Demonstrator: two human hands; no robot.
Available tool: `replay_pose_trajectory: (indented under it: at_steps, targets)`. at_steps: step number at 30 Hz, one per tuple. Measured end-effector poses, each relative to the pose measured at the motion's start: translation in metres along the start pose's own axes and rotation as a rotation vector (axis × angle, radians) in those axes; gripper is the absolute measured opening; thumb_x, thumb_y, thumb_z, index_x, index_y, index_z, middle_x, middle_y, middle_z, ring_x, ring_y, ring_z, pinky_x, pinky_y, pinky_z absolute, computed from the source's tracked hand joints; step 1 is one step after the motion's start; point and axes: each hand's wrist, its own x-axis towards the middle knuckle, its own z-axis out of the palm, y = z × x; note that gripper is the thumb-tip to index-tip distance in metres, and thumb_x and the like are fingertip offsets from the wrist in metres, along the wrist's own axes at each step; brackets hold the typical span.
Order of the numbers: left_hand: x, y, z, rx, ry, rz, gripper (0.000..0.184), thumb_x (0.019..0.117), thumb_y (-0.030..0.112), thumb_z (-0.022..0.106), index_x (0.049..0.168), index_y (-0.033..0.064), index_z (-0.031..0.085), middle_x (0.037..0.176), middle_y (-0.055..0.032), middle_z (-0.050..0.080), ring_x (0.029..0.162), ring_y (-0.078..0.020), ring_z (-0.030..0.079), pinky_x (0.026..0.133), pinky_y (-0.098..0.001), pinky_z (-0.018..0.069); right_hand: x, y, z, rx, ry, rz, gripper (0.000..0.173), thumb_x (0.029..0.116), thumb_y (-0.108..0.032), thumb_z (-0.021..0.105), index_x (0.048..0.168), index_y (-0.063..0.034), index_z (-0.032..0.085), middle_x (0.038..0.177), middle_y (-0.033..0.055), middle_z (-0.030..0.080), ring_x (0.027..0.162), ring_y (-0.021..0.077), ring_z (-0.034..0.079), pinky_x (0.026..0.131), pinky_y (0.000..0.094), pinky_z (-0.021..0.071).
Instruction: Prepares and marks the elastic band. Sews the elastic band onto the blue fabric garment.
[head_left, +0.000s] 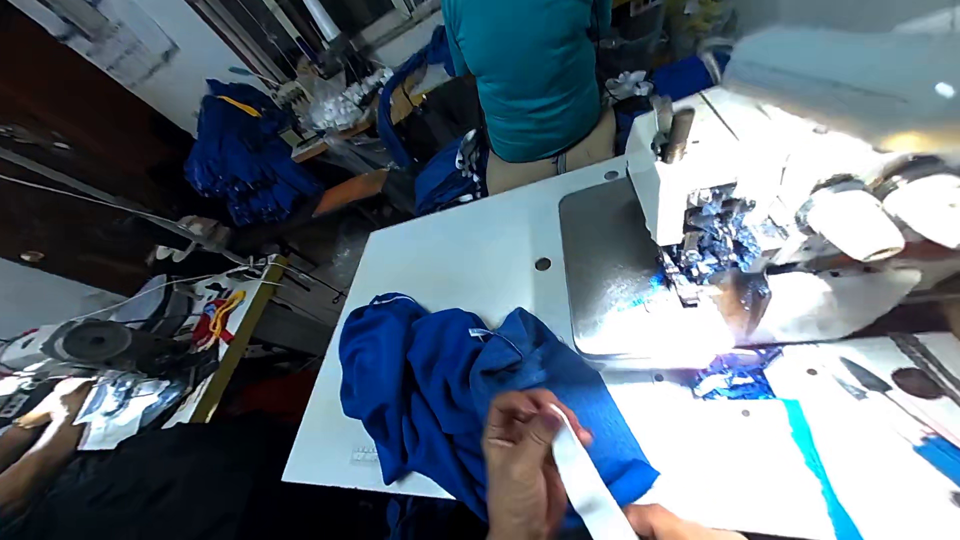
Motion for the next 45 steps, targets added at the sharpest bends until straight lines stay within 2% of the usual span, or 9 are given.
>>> replay_pose_trajectory:
  at_steps: [6,11,18,29,33,37,40,42,45]
  targets:
    - [0.035,0.031,-0.026,0.695,0.064,0.652,0.02,0.0932,0.007,0.072,0.103,0.0243,0.071,0.097,0.0071,0.072,0.087,-0.0096,0.073,0.078,-0.0302,0.0651,-0.005,0.018,-0.016,0.102,0.031,0.058,0.02,0.0883,-0.01,0.077,0.103,0.0035,0.073,0.091,0.0147,0.074,0.079,0.0149,0.07,0.074,0.0307,0.0584]
    - [0.038,0.027,-0.055,0.695,0.279,0.599,0.021,0.093,-0.002,0.067,0.098,0.0187,0.068,0.091,0.0076,0.074,0.085,-0.0088,0.074,0.08,-0.0325,0.065,-0.013,0.027,-0.039,0.234,0.084,0.133,0.023,0.0905,-0.01,0.075,0.11,0.0009,0.07,0.09,0.0044,0.074,0.078,0.0015,0.068,0.071,0.02,0.0571]
    - [0.03,0.019,-0.064,0.662,0.393,0.532,0.024,0.0912,-0.012,0.06,0.094,0.0119,0.063,0.086,0.006,0.073,0.078,-0.0068,0.073,0.073,-0.0266,0.0644,-0.02,0.031,-0.031,0.529,0.367,0.148,0.023,0.0876,0.004,0.073,0.106,-0.008,0.067,0.087,-0.0049,0.078,0.07,0.0064,0.074,0.063,0.0247,0.0632]
    - [0.031,0.019,-0.07,0.523,0.531,0.412,0.026,0.0928,-0.016,0.054,0.095,0.0102,0.057,0.081,0.007,0.072,0.067,-0.0008,0.069,0.061,-0.0169,0.0594,-0.023,0.031,-0.034,0.473,0.456,0.197,0.008,0.0987,-0.001,0.061,0.1,-0.008,0.066,0.076,-0.0038,0.077,0.059,0.0016,0.069,0.052,0.0172,0.0555]
    - [0.023,0.033,-0.067,1.092,0.193,0.458,0.014,0.0888,-0.007,0.061,0.1,-0.0021,0.068,0.106,-0.0015,0.065,0.101,-0.0023,0.062,0.086,-0.0164,0.0539,-0.017,0.04,-0.031,-0.006,0.439,-0.014,0.015,0.1005,-0.008,0.061,0.098,0.0038,0.069,0.074,0.005,0.074,0.057,0.0025,0.066,0.056,0.0169,0.0555]
    - [-0.007,0.033,-0.005,1.23,-0.595,0.229,0.04,0.1042,0.038,0.056,0.127,0.0077,0.07,0.14,-0.0139,0.063,0.139,-0.0232,0.052,0.12,-0.0545,0.032,-0.005,0.033,-0.026,-0.289,0.345,-0.266,0.018,0.1008,-0.01,0.06,0.096,0.0027,0.072,0.079,0.0118,0.074,0.074,0.0113,0.07,0.077,0.0186,0.056]
    - [-0.009,0.002,0.006,0.92,-0.737,0.009,0.037,0.0888,0.034,0.077,0.108,0.0018,0.077,0.098,-0.0059,0.076,0.098,-0.0062,0.07,0.099,-0.0261,0.053,0.001,0.024,-0.025,-0.258,0.333,-0.312,0.017,0.1017,-0.01,0.061,0.096,0.0024,0.07,0.081,0.0121,0.072,0.078,0.0109,0.069,0.078,0.0174,0.054]
    - [-0.006,-0.01,0.0,0.779,-0.644,-0.054,0.026,0.0815,0.027,0.084,0.086,0.0028,0.078,0.075,0.0017,0.065,0.073,0.0041,0.056,0.066,-0.0104,0.0458,-0.001,0.025,-0.025,-0.114,0.33,-0.19,0.019,0.1018,-0.014,0.062,0.1,0.0035,0.068,0.08,0.009,0.073,0.07,0.0035,0.067,0.068,0.0144,0.0539]
    - [0.0,-0.01,-0.004,0.823,-0.648,-0.035,0.023,0.0799,0.024,0.086,0.077,0.0037,0.075,0.069,0.0018,0.062,0.068,0.0046,0.053,0.06,-0.01,0.0413,-0.004,0.026,-0.028,0.111,0.238,0.006,0.016,0.1037,-0.014,0.058,0.105,0.0013,0.062,0.074,0.0006,0.07,0.061,-0.0023,0.062,0.058,0.0155,0.0518]
